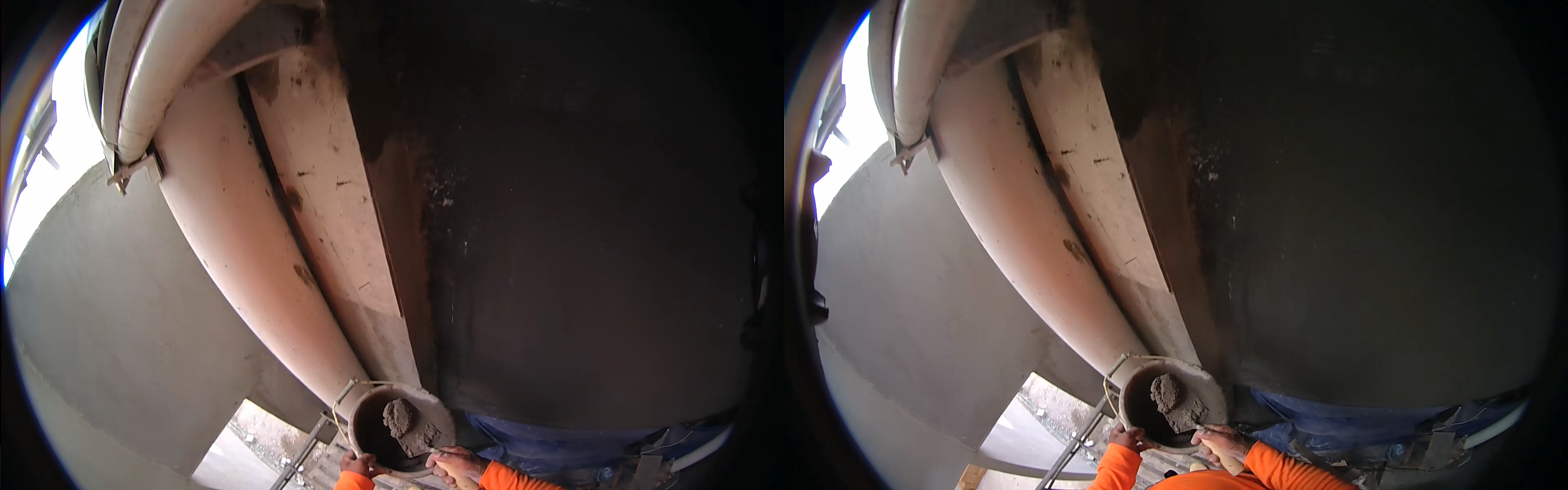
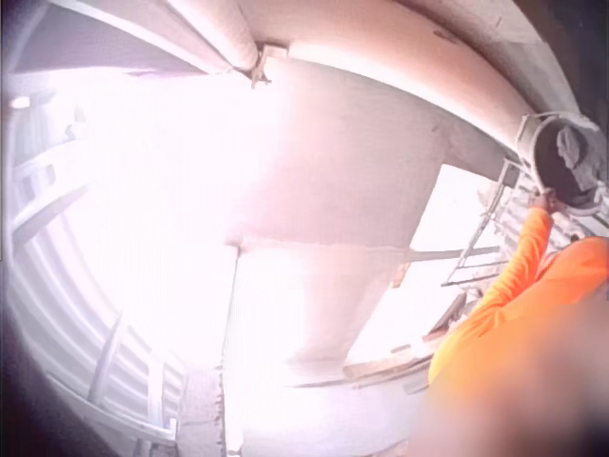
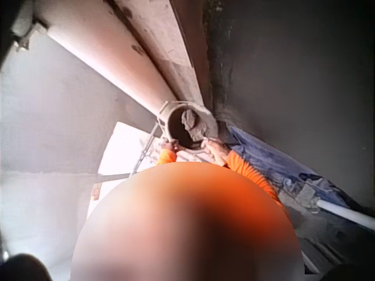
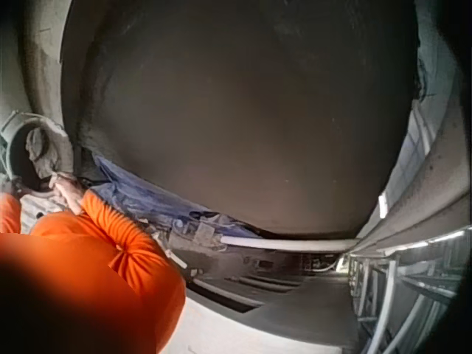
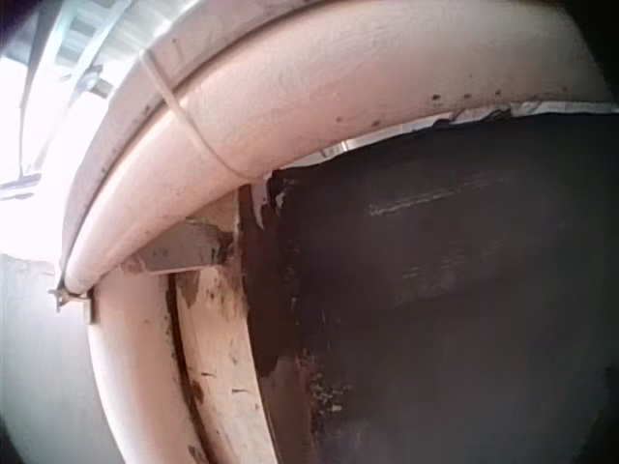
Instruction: The person receives a white block from a coworker, places it into a gap between a large pipe and a wall, then uses a trowel to scoop cement from a bucket and apply it around the block and along the wall surface.
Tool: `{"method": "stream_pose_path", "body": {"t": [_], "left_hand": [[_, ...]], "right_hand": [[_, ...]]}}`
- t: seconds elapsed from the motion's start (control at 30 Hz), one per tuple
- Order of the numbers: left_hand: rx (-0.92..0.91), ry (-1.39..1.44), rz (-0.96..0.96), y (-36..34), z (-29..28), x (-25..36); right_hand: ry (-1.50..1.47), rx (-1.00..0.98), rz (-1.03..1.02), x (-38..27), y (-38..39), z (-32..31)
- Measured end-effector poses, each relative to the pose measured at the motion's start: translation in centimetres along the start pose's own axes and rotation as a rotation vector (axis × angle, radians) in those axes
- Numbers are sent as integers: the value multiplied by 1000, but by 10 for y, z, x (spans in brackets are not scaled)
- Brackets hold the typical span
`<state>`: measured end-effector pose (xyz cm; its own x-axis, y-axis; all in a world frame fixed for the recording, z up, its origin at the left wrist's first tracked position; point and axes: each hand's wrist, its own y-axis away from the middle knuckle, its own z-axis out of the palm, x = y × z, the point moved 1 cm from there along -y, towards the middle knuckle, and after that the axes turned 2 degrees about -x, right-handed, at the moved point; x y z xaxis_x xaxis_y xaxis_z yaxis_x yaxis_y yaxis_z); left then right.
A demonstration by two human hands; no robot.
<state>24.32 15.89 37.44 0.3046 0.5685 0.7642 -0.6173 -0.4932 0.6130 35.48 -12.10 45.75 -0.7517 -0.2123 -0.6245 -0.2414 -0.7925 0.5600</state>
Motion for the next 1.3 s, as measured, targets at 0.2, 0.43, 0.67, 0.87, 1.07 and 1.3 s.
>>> {"method": "stream_pose_path", "body": {"t": [0.2,0.43,0.67,0.87,1.07,1.3], "left_hand": [[86,-24,-10,-12,-25,-10],[197,25,55,8,-65,-14],[374,212,-72,12,-109,-43],[464,192,-60,51,-109,-34],[479,240,-80,59,-98,-20],[442,340,-72,48,-94,-30]], "right_hand": [[-96,-107,-495,-108,44,33],[290,217,-1735,-299,148,107],[-109,304,-2487,-446,181,164],[720,963,-2248,-525,115,228],[782,501,-1804,-419,53,204],[503,455,-2046,-470,77,174]]}}
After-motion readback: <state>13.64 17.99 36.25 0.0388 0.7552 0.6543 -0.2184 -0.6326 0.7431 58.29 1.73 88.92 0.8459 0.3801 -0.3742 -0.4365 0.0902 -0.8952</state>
